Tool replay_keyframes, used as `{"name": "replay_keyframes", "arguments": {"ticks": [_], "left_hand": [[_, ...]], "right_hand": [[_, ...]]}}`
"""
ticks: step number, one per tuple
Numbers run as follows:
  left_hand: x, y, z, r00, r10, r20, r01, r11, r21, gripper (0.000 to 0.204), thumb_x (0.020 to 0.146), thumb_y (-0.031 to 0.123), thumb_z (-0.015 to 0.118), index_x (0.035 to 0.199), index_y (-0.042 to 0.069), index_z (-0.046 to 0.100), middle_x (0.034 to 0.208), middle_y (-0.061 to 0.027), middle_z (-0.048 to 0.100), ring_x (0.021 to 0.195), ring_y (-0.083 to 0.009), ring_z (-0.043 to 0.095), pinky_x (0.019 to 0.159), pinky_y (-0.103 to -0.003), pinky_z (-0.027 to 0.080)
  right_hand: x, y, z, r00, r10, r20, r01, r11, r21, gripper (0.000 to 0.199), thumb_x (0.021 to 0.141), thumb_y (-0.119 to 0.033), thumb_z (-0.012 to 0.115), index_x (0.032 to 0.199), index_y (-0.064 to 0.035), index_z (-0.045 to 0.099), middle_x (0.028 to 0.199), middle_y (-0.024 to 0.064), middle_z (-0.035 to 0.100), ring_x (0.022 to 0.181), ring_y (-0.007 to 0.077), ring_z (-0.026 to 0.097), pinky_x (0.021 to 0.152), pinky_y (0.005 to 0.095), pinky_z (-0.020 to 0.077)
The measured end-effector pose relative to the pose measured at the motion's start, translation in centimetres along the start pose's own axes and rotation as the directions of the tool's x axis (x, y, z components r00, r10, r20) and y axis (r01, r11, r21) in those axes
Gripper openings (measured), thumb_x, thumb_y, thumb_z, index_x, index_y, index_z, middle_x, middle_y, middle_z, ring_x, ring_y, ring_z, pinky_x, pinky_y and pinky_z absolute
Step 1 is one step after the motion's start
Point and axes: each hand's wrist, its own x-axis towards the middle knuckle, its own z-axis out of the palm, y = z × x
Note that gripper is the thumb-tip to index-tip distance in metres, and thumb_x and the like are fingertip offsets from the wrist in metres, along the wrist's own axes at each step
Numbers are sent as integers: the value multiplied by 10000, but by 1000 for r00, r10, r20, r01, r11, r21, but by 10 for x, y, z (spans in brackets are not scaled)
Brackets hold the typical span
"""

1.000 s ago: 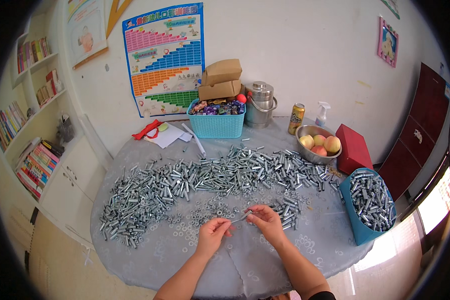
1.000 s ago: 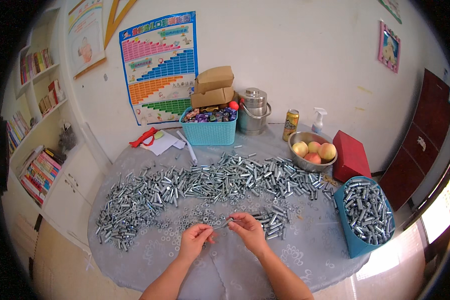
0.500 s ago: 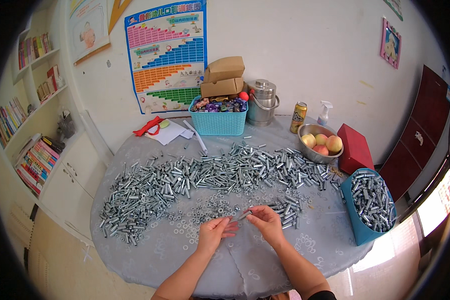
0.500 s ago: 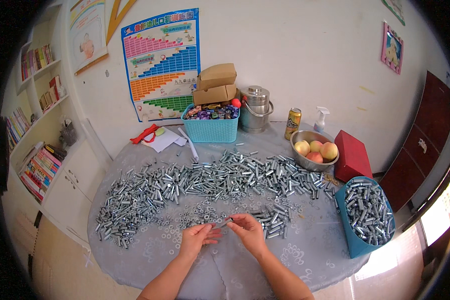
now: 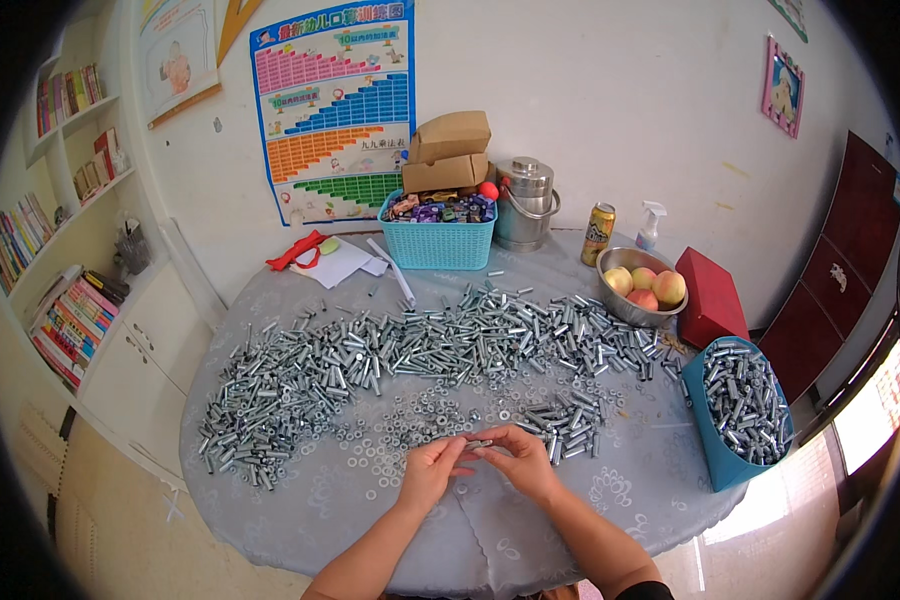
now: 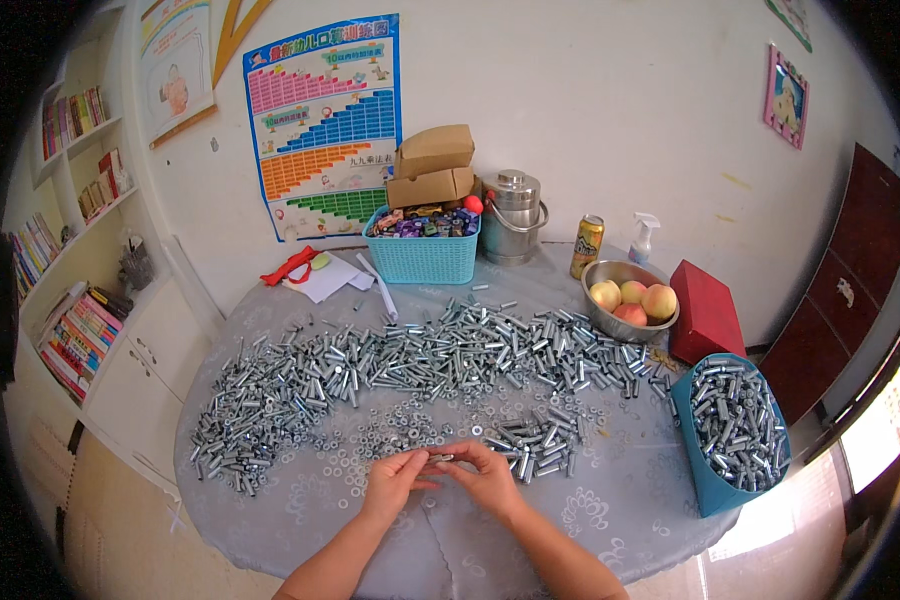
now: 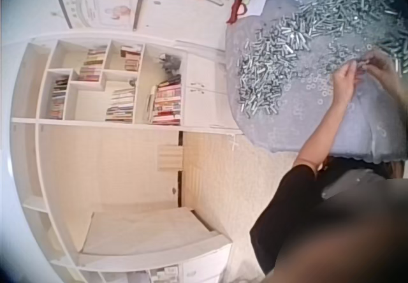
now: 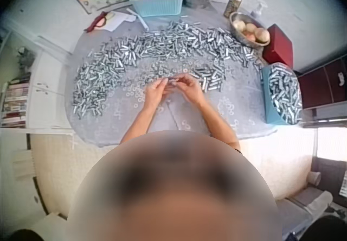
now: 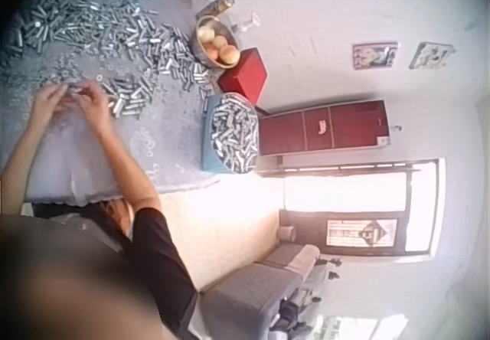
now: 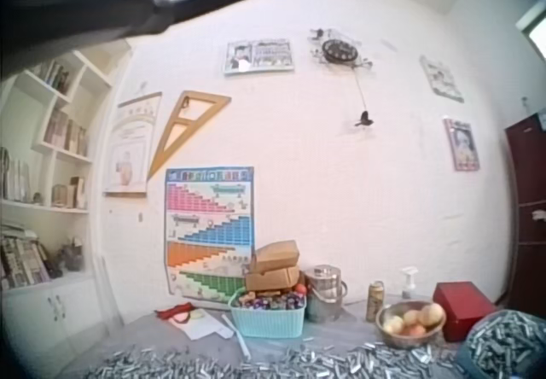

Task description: The person assembles metal fasteners by hand, picking up bolts and washers from a table and screwing them together. They place the completed units into a blue container. The person then moves a bowl of fruit and a red box before walking to a kitchen area and moving a chair.

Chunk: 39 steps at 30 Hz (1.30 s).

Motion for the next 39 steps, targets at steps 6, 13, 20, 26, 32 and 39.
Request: {"name": "replay_keyframes", "arguments": {"ticks": [6, 13, 20, 26, 32, 39], "left_hand": [[3, 2, -4, 998, 14, -59, -18, 998, -59, 269, 927, 101, 486, 1122, -76, 541, 974, -188, 637, 824, -233, 657, 667, -294, 558], [7, 1, -9, 994, 34, -104, -40, 998, -51, 258, 922, 99, 493, 1110, -73, 531, 967, -212, 638, 803, -251, 659, 647, -319, 566], [7, -2, -11, 995, 35, -98, -41, 997, -64, 265, 921, 108, 501, 1115, -71, 528, 961, -215, 638, 790, -247, 658, 641, -316, 565], [6, -6, -11, 996, 28, -89, -33, 998, -58, 265, 919, 95, 500, 1113, -82, 535, 943, -204, 640, 774, -224, 653, 651, -306, 561], [7, -4, -9, 998, -38, -47, 36, 998, -46, 259, 916, 90, 502, 1098, -91, 544, 930, -204, 641, 758, -216, 648, 661, -304, 560], [7, -10, -12, 995, -98, 26, 99, 994, -41, 259, 915, 93, 509, 1092, -94, 542, 896, -193, 640, 749, -223, 646, 660, -298, 558]], "right_hand": [[12, -14, -20, 953, -246, -179, 118, 841, -529, 187, 753, -73, 700, 934, -52, 660, 906, 80, 666, 887, 221, 617, 771, 320, 473], [16, -6, -29, 917, -388, 93, 221, 298, -929, 125, 680, -158, 708, 776, -82, 683, 806, 41, 627, 817, 242, 562, 789, 381, 402], [22, 3, -19, 949, -292, 115, 171, 172, -970, 148, 671, -209, 707, 742, -82, 677, 751, 34, 604, 807, 224, 548, 822, 376, 380], [27, 12, -20, 911, -398, 107, 195, 186, -963, 77, 678, -142, 670, 708, -73, 661, 702, 47, 605, 781, 254, 555, 781, 393, 391], [16, -3, -18, 945, 108, -310, -190, 950, -249, 155, 806, -138, 663, 879, -3, 683, 811, 49, 666, 750, 126, 598, 712, 261, 451], [14, -5, -18, 961, 184, -208, -207, 974, -93, 203, 847, -161, 643, 951, 12, 670, 864, 24, 668, 768, 60, 567, 699, 198, 443]]}}
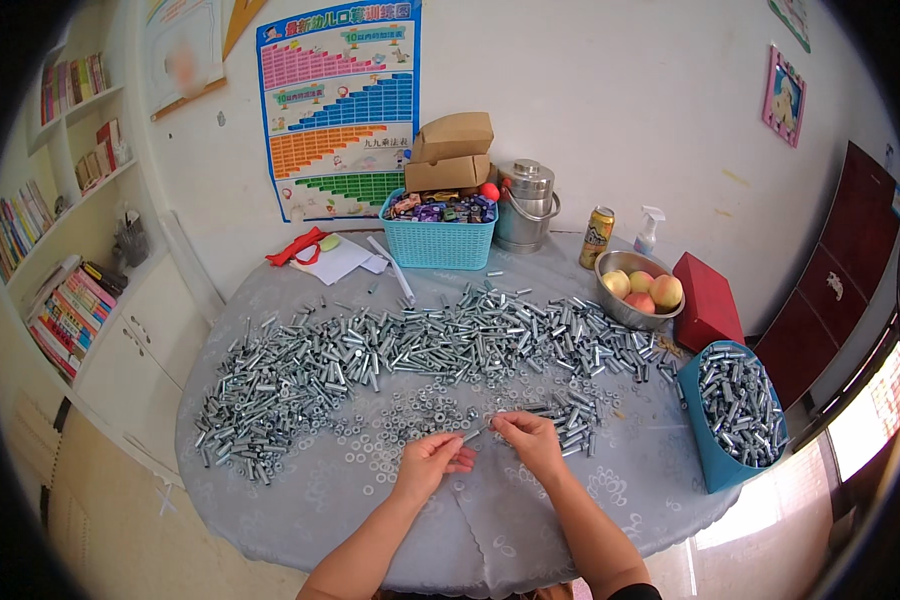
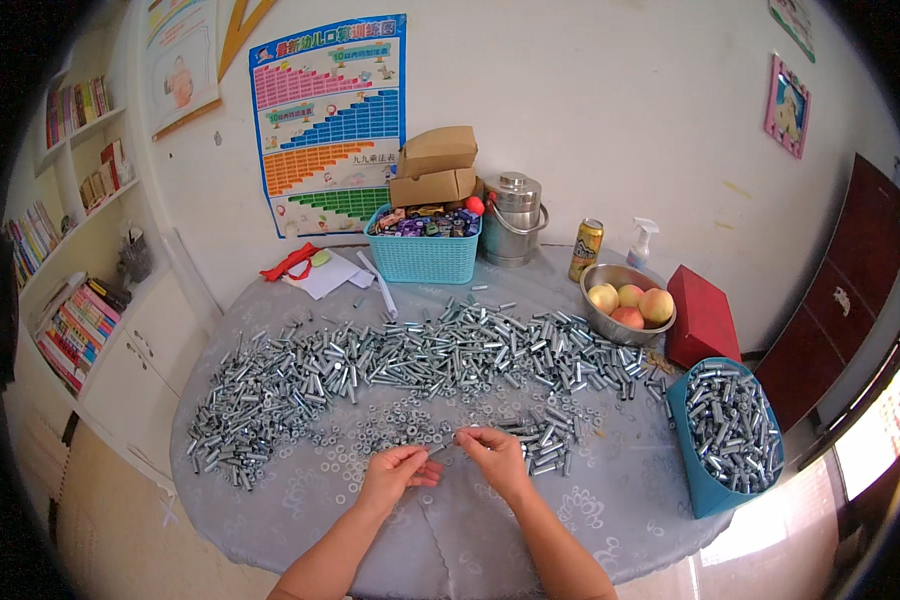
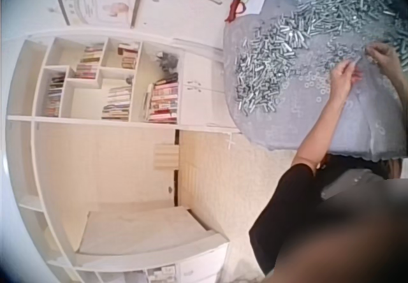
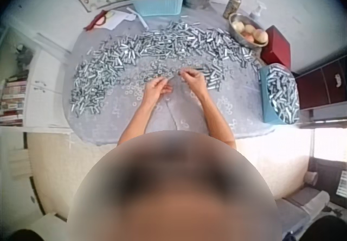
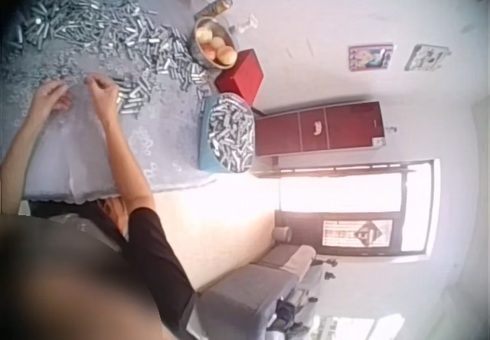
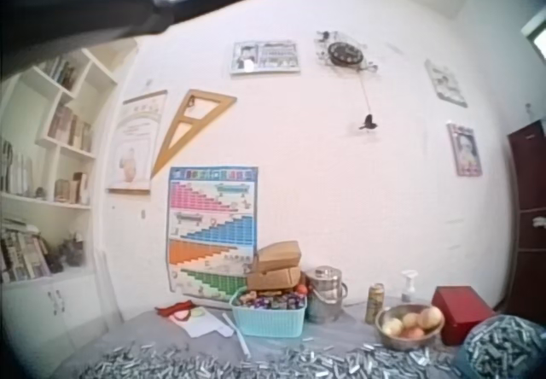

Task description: The person assembles metal fasteners by hand, picking up bolts and washers from a table and screwing them together. They place the completed units into a blue container. The person then moves a bowl of fruit and a red box before walking to a kitchen area and moving a chair.

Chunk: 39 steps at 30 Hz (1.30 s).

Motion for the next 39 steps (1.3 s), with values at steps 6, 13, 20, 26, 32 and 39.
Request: {"name": "replay_keyframes", "arguments": {"ticks": [6, 13, 20, 26, 32, 39], "left_hand": [[-3, 4, 3, 999, -32, 36, 32, 999, -12, 252, 917, 100, 508, 1081, -89, 545, 886, -185, 637, 745, -221, 644, 663, -292, 556], [-5, 8, 2, 995, -94, 46, 96, 994, -56, 249, 916, 119, 520, 1063, -80, 549, 879, -182, 636, 748, -225, 645, 673, -298, 557], [-3, 5, -1, 987, -144, 66, 149, 987, -67, 259, 913, 143, 533, 1056, -72, 550, 880, -180, 635, 747, -225, 644, 678, -306, 555], [-3, 5, -3, 982, -175, 77, 179, 982, -53, 268, 913, 152, 538, 1061, -71, 548, 872, -170, 635, 737, -213, 641, 671, -304, 554], [-3, 7, -1, 978, -188, 91, 192, 981, -40, 266, 913, 154, 537, 1061, -67, 549, 866, -166, 635, 733, -212, 641, 665, -303, 553], [-2, 6, -7, 982, -118, 144, 148, 965, -218, 222, 914, 152, 532, 1017, -42, 564, 868, -158, 637, 722, -209, 637, 664, -324, 556]], "right_hand": [[0, 2, -4, 996, 48, 68, -55, 994, 95, 201, 858, -117, 615, 1006, 12, 660, 914, 42, 666, 830, 87, 601, 761, 213, 467], [-2, -1, 0, 997, -16, 79, 13, 999, 40, 212, 870, -128, 602, 1047, -26, 661, 899, 33, 655, 822, 82, 583, 748, 212, 454], [-8, -8, 1, 995, -74, 74, 85, 984, -160, 208, 873, -121, 572, 1047, -54, 666, 902, 59, 645, 811, 100, 573, 726, 230, 447], [-9, -9, 3, 986, -141, 89, 158, 961, -227, 197, 874, -127, 565, 1019, -50, 674, 883, 70, 644, 787, 111, 568, 689, 234, 440], [-7, -8, 4, 985, -158, 73, 170, 963, -207, 210, 896, -177, 562, 1007, -40, 677, 847, 66, 643, 770, 116, 557, 678, 245, 438], [-8, -13, 7, 961, -210, 182, 248, 943, -221, 232, 919, -189, 529, 1041, -41, 659, 867, 83, 644, 808, 159, 568, 732, 275, 447]]}}
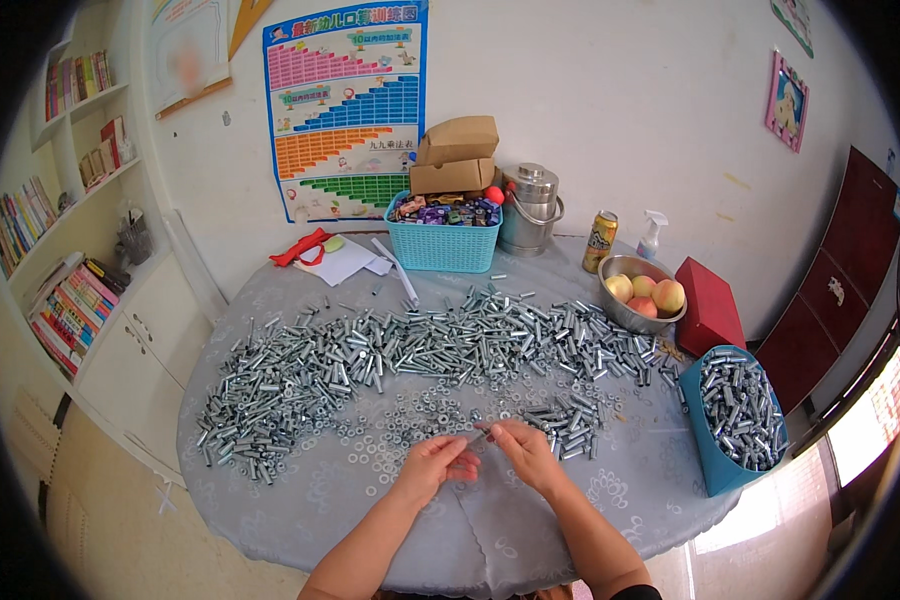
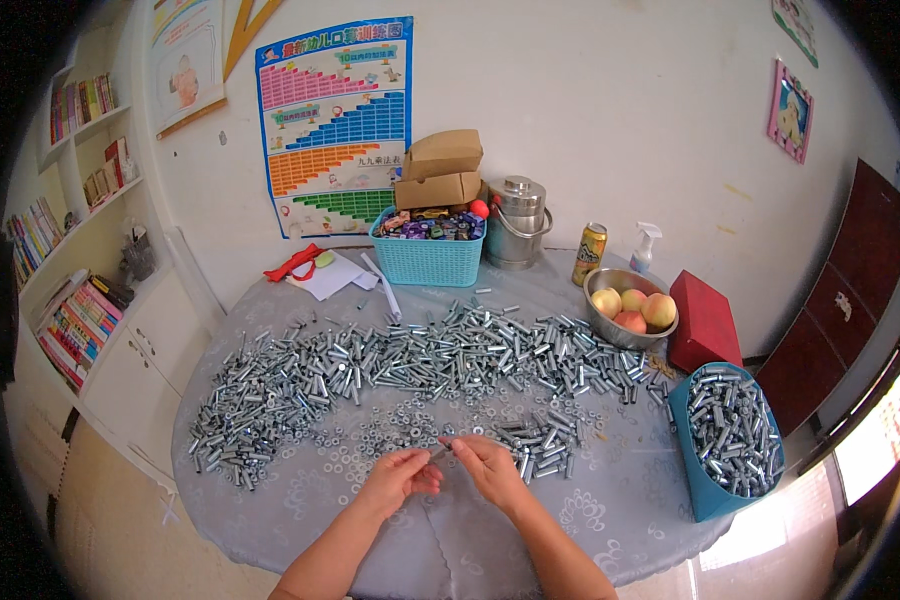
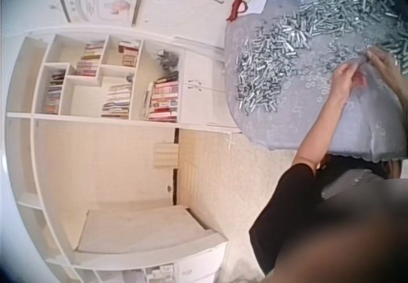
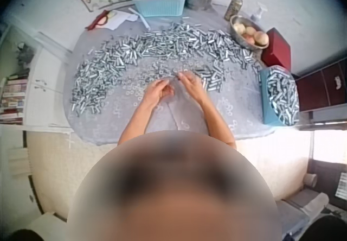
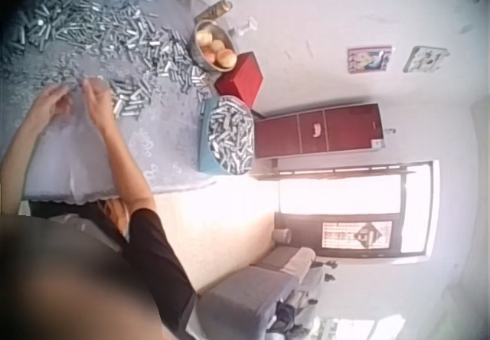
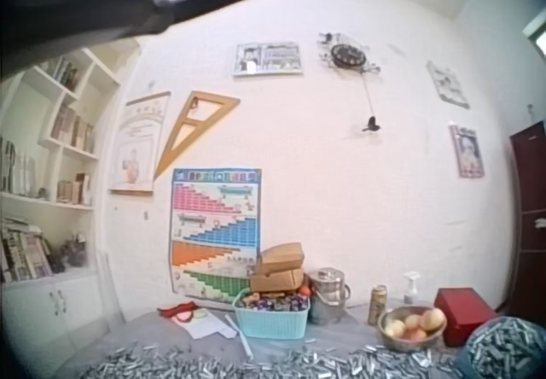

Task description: The person assembles metal fasteners by hand, picking up bolts and washers from a table and screwing them together. They place the completed units into a blue container. The person then moves a bowl of fruit and a red box before walking to a kitchen area and moving a chair.

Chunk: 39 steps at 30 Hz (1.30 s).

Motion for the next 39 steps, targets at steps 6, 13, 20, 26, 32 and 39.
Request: {"name": "replay_keyframes", "arguments": {"ticks": [6, 13, 20, 26, 32, 39], "left_hand": [[5, 15, -20, 954, 276, -120, -293, 941, -167, 185, 916, 132, 521, 1018, -15, 570, 875, -155, 636, 740, -204, 637, 687, -346, 560], [3, 14, -8, 970, 214, -118, -229, 964, -134, 167, 917, 100, 510, 1044, 2, 557, 892, -155, 636, 757, -218, 638, 700, -363, 561], [4, 10, -12, 974, 209, -87, -216, 973, -79, 213, 915, 122, 522, 1059, -33, 551, 885, -154, 631, 746, -204, 631, 688, -340, 563], [-1, 11, 3, 989, 117, -95, -117, 993, 2, 207, 897, 136, 558, 1013, -34, 575, 836, -131, 634, 716, -198, 630, 652, -331, 559], [-7, 11, 7, 999, 35, 22, -37, 993, 113, 200, 891, 145, 567, 985, -30, 590, 810, -101, 631, 676, -173, 618, 632, -325, 551], [-18, 12, 27, 993, 26, 115, -57, 958, 280, 186, 896, 135, 554, 956, -32, 612, 780, -97, 634, 638, -162, 617, 593, -301, 549]], "right_hand": [[9, -2, -6, 996, -92, -18, 74, 888, -454, 222, 849, -123, 580, 1057, -77, 645, 952, 101, 641, 890, 231, 590, 776, 320, 468], [40, 37, 6, 905, -372, 206, 394, 552, -735, 219, 741, -78, 621, 955, -71, 662, 859, 89, 619, 817, 288, 577, 716, 383, 470], [38, 24, 2, 948, -303, 99, 287, 675, -680, 202, 757, -75, 652, 958, -55, 656, 841, 58, 628, 793, 229, 595, 717, 332, 477], [15, -6, -10, 994, 66, -86, -58, 994, 91, 185, 844, -42, 611, 1027, -34, 636, 962, 40, 645, 883, 78, 570, 795, 222, 451], [-8, -28, -18, 995, -101, 0, 99, 974, -201, 211, 839, -85, 612, 1046, -53, 634, 949, 87, 644, 862, 177, 605, 746, 286, 480], [-40, -58, -32, 946, -319, 50, 300, 810, -504, 165, 833, -132, 616, 942, -12, 590, 866, 141, 620, 787, 277, 597, 682, 357, 475]]}}
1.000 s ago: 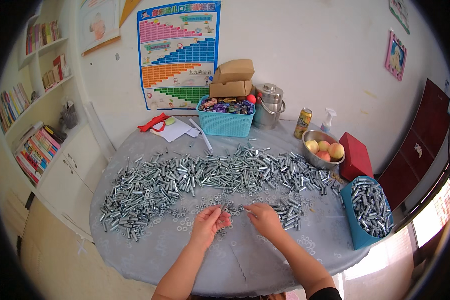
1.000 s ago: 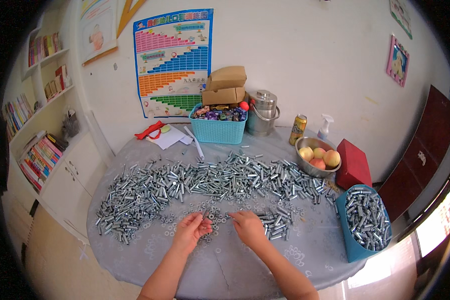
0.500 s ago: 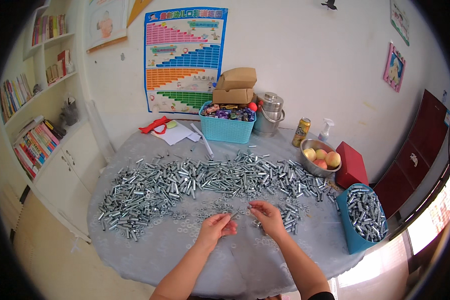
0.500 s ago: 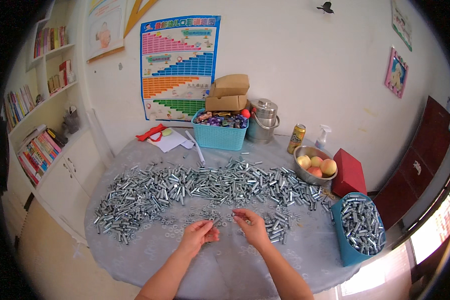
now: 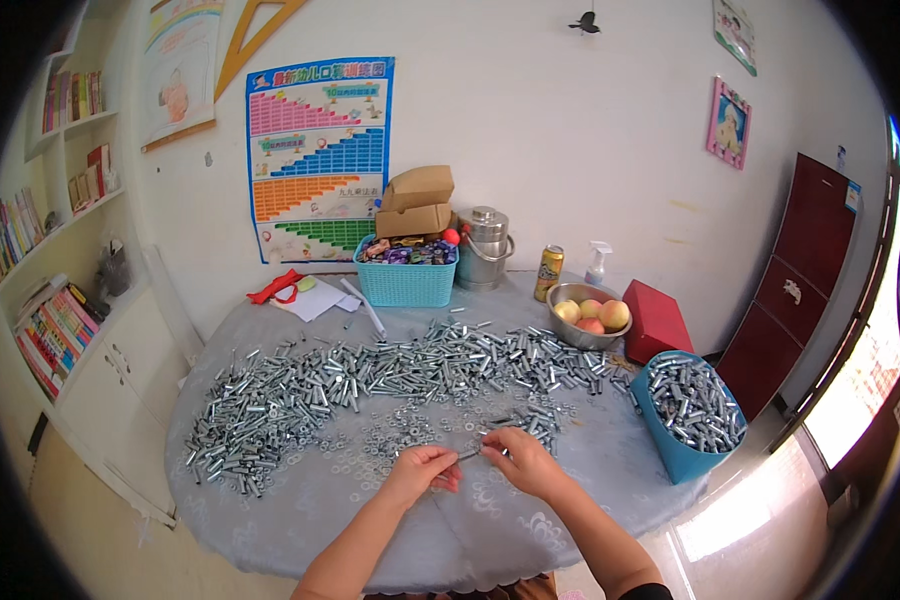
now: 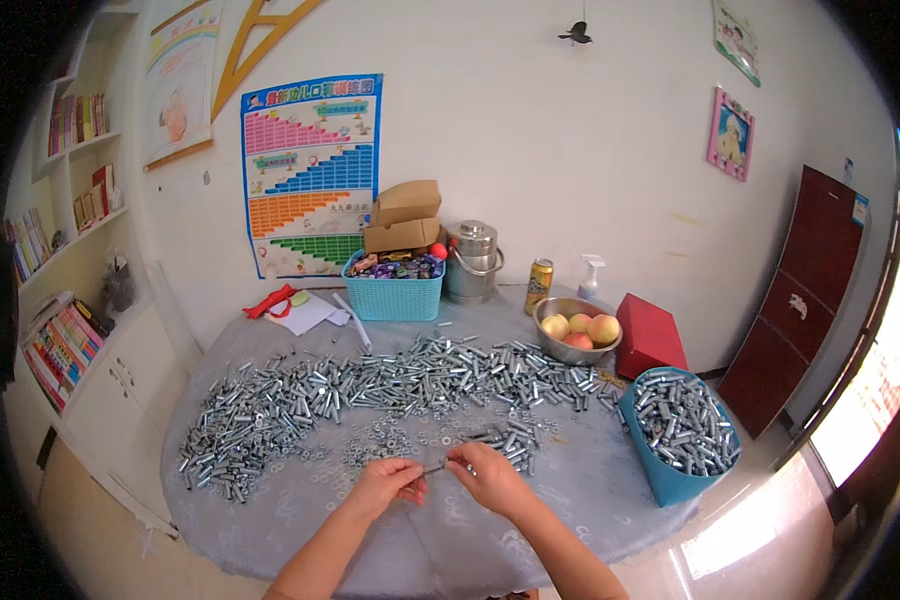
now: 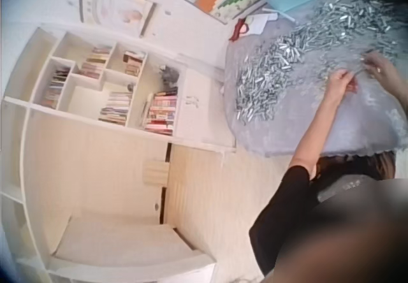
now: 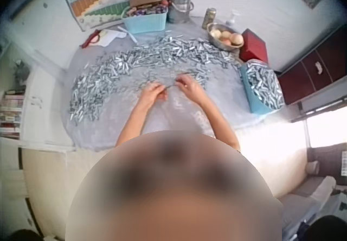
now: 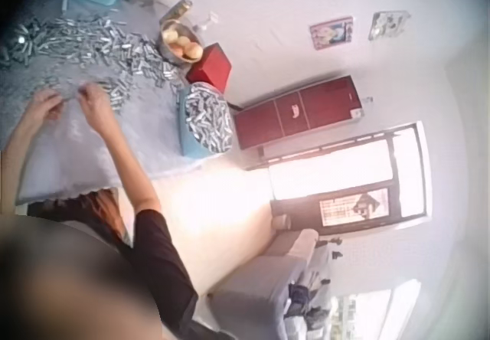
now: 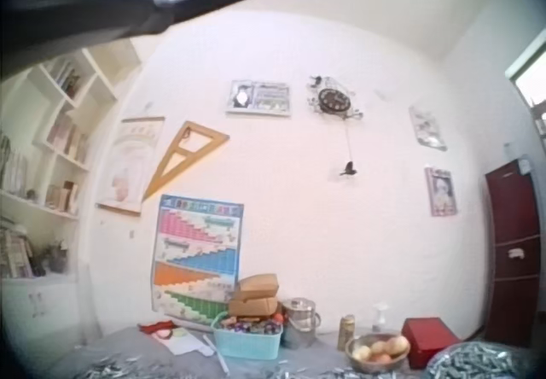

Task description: The person assembles metal fasteners by hand, picking up bolts and washers from a table and screwing them together. They place the completed units into a blue container. The person then moves a bowl of fruit and a red box before walking to a kitchen area and moving a chair.

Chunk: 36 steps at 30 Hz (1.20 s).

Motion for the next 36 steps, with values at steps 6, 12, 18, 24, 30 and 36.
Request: {"name": "replay_keyframes", "arguments": {"ticks": [6, 12, 18, 24, 30, 36], "left_hand": [[-22, 13, 33, 990, 139, 3, -136, 970, 203, 198, 900, 127, 545, 944, -55, 608, 757, -110, 635, 607, -177, 628, 554, -296, 551], [-53, 4, 30, 998, -60, 13, 58, 991, 121, 185, 900, 97, 537, 963, -63, 606, 759, -115, 636, 611, -177, 628, 562, -293, 554], [-71, 7, 59, 990, 139, 5, -135, 952, 275, 181, 896, 84, 537, 973, -65, 606, 763, -122, 636, 634, -170, 626, 570, -293, 556], [-61, 10, 68, 993, 117, -20, -107, 951, 290, 182, 906, 102, 531, 971, -48, 611, 762, -98, 639, 643, -140, 620, 584, -262, 543], [-48, 3, 68, 1000, 29, -8, -26, 968, 248, 169, 895, 81, 542, 982, -45, 613, 768, -97, 640, 660, -137, 621, 588, -260, 541], [-39, 3, 82, 956, 288, 55, -284, 862, 421, 168, 896, 63, 537, 996, -52, 607, 777, -86, 638, 667, -117, 608, 611, -246, 527]], "right_hand": [[-28, -21, -17, 919, 362, 159, -383, 913, 137, 164, 857, -171, 578, 905, -15, 561, 833, 132, 599, 772, 305, 582, 661, 384, 459], [-50, -34, -24, 978, -186, 98, 202, 962, -183, 148, 848, -143, 573, 934, -26, 545, 803, 132, 570, 756, 301, 558, 668, 387, 439], [-68, -18, -19, 942, 215, 258, -284, 920, 269, 199, 888, -210, 501, 871, -17, 549, 771, 136, 566, 743, 316, 554, 645, 394, 428], [-64, -16, -29, 998, -66, 9, 66, 998, -9, 221, 901, -235, 491, 848, -26, 543, 764, 138, 560, 729, 325, 544, 646, 404, 425], [-63, -4, -41, 993, -69, 93, 69, 998, 6, 282, 931, -257, 453, 805, -25, 551, 709, 112, 548, 684, 284, 538, 647, 366, 422], [-62, 7, -41, 879, 329, 345, -475, 662, 580, 367, 963, -333, 417, 813, -28, 557, 673, 21, 509, 645, 120, 463, 623, 275, 408]]}}
